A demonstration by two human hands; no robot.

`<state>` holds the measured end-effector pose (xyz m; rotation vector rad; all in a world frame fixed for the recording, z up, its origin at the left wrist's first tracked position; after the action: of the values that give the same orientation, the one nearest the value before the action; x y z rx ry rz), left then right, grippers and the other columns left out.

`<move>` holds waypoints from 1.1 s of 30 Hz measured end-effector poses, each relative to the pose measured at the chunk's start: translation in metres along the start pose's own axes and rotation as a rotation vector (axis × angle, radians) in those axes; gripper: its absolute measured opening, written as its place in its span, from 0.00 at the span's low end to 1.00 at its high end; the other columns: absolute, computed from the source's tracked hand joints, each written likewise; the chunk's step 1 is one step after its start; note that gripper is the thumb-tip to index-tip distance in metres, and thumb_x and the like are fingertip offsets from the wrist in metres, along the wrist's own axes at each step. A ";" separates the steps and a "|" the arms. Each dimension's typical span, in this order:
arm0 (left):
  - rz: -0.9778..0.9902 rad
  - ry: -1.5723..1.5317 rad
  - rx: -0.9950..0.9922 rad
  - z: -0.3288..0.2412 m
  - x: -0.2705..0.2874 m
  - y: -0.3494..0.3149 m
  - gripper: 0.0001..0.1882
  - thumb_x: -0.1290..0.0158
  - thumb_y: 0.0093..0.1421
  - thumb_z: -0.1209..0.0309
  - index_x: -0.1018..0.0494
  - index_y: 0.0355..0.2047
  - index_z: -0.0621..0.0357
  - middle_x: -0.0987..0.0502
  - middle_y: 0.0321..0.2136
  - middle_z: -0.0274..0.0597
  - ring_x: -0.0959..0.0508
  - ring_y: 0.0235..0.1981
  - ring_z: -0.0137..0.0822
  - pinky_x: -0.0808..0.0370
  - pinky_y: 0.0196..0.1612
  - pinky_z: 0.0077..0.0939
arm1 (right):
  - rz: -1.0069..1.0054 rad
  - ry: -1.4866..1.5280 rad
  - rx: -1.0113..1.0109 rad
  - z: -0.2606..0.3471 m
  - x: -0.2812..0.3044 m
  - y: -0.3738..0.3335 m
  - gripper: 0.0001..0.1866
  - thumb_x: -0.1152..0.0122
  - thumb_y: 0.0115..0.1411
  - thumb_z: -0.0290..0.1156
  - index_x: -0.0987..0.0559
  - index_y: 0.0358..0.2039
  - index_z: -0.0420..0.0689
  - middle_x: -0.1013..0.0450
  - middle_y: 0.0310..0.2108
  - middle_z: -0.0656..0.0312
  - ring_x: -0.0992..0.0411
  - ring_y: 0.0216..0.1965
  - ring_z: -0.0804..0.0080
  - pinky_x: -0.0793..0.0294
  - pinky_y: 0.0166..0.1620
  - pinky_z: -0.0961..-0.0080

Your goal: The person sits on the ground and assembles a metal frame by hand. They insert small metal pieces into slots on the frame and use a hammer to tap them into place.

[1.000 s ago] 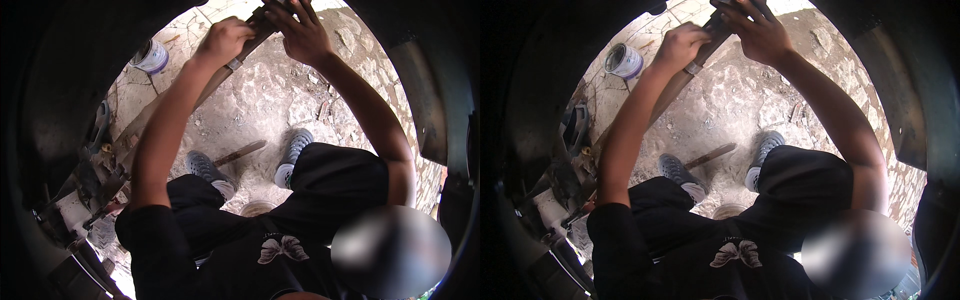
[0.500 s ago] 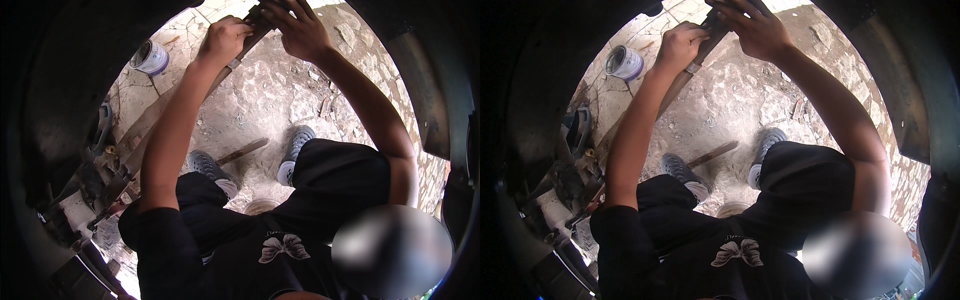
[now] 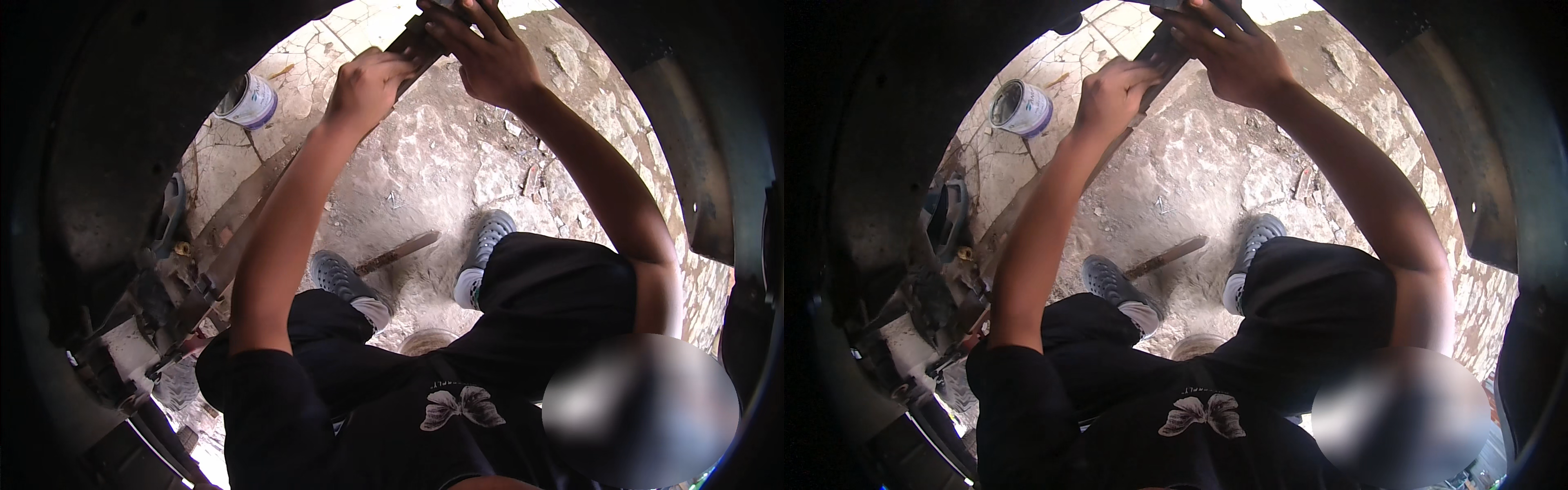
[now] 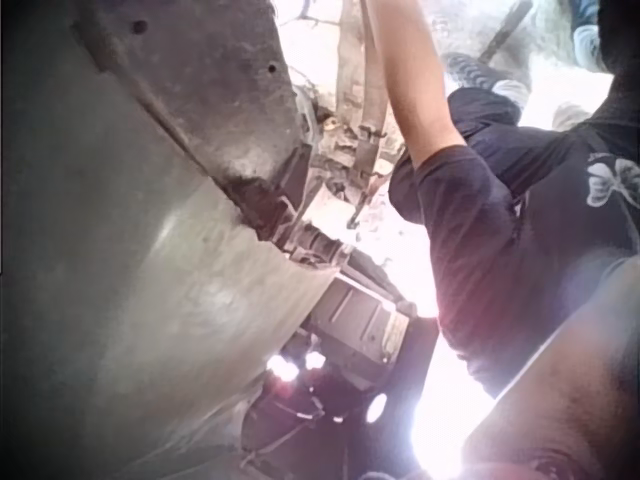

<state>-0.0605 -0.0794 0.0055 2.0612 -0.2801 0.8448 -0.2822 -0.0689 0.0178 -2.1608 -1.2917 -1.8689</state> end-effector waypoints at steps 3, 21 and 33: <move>0.074 0.002 -0.088 0.007 0.018 -0.018 0.12 0.37 0.56 0.81 0.14 0.41 0.55 0.14 0.38 0.43 0.14 0.38 0.39 0.17 0.41 0.30 | 0.049 -0.011 0.024 -0.003 0.008 -0.003 0.29 0.46 0.63 0.33 0.25 0.66 0.51 0.36 0.71 0.70 0.53 0.77 0.60 0.60 0.79 0.51; 0.030 0.012 -0.074 -0.001 0.007 -0.007 0.09 0.38 0.57 0.80 0.14 0.36 0.56 0.14 0.35 0.42 0.15 0.36 0.41 0.18 0.41 0.29 | -0.106 0.023 0.034 -0.005 -0.001 0.000 0.25 0.42 0.58 0.33 0.18 0.57 0.51 0.35 0.70 0.71 0.52 0.77 0.60 0.59 0.79 0.49; 0.046 0.032 -0.036 -0.001 0.010 -0.015 0.12 0.38 0.57 0.82 0.14 0.40 0.56 0.14 0.36 0.42 0.14 0.37 0.40 0.17 0.41 0.31 | -0.060 0.013 0.048 -0.006 0.007 -0.001 0.26 0.43 0.61 0.33 0.21 0.62 0.52 0.36 0.71 0.71 0.53 0.77 0.62 0.60 0.80 0.52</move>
<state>-0.0463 -0.0689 0.0032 2.0127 -0.3238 0.8930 -0.2879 -0.0671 0.0248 -2.1065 -1.3992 -1.8498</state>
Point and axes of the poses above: each hand's wrist, its own y-axis towards the middle knuckle, its own x-axis out of the back of the hand, z = x × y, the point moved 2 cm from there along y, towards the middle knuckle
